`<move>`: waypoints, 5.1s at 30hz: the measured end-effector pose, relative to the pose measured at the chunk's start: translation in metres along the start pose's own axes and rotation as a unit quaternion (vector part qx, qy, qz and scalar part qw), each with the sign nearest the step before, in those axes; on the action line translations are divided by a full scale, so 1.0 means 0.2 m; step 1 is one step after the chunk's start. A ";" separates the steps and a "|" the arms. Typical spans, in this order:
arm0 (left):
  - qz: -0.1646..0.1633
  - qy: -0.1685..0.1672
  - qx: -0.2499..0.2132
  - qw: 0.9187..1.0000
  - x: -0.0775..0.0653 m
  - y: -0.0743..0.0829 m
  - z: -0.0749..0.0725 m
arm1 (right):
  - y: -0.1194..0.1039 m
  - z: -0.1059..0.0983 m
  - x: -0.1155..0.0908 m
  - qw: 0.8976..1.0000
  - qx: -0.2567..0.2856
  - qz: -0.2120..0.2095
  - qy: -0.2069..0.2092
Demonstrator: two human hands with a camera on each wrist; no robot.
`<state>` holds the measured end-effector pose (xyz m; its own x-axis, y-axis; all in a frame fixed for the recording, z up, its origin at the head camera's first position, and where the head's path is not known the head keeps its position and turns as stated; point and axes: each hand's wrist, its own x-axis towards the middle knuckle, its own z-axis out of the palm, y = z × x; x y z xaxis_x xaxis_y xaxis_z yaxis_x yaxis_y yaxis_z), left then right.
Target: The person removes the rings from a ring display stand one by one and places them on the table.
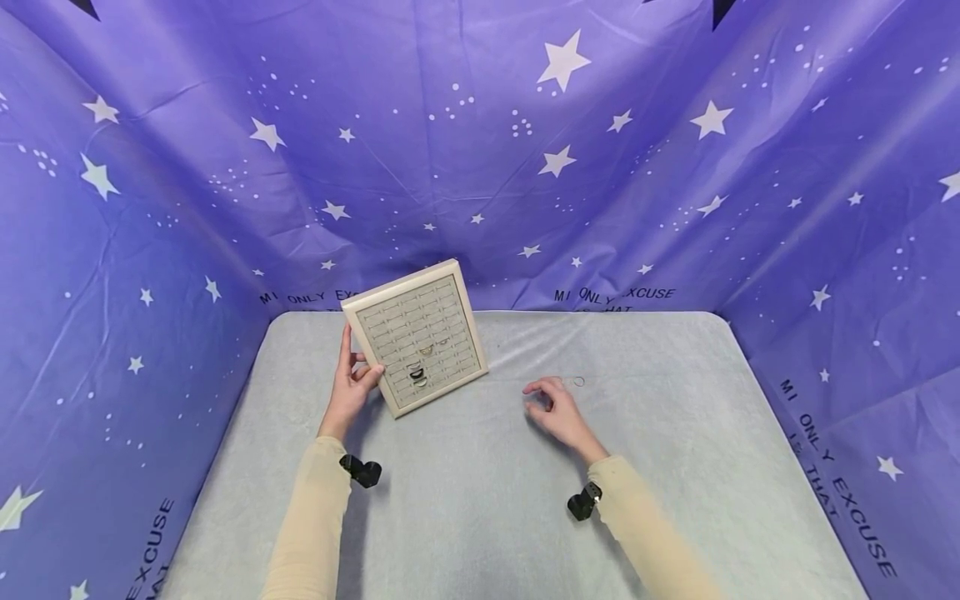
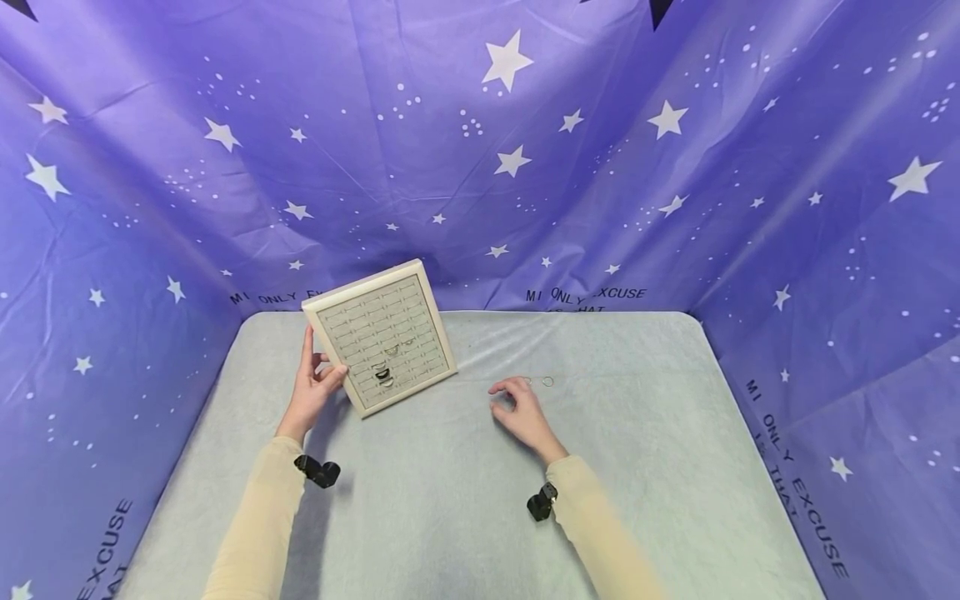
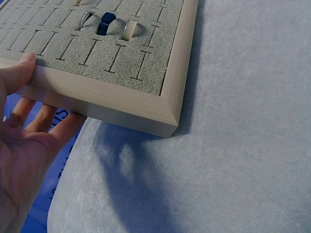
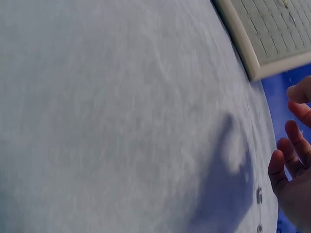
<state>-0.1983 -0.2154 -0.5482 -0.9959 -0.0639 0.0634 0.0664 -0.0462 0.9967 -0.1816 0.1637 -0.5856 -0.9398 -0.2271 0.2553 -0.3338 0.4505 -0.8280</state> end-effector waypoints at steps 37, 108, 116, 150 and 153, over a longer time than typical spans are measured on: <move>-0.008 -0.011 -0.013 1.000 -0.04 0.11 0.03 | -0.33 0.31 0.21 0.998 0.026 -0.051 -0.040; -0.003 -0.009 -0.029 1.000 0.01 0.01 0.00 | -0.49 0.55 0.51 1.000 0.016 -0.009 0.019; 0.011 0.001 -0.029 1.000 0.00 -0.03 0.00 | -0.49 0.53 0.49 0.999 0.018 -0.017 0.029; 0.006 -0.002 -0.021 1.000 -0.01 -0.03 0.00 | -0.16 0.36 0.27 0.997 0.008 0.030 0.071; 0.008 -0.003 -0.023 1.000 0.00 -0.04 0.00 | -0.12 0.31 0.25 0.997 0.005 0.039 0.073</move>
<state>-0.1979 -0.2147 -0.5552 -0.9950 -0.0594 0.0805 0.0857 -0.0906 0.9922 -0.2155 0.0878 -0.5833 -0.9638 -0.0640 0.2588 -0.2591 0.4527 -0.8532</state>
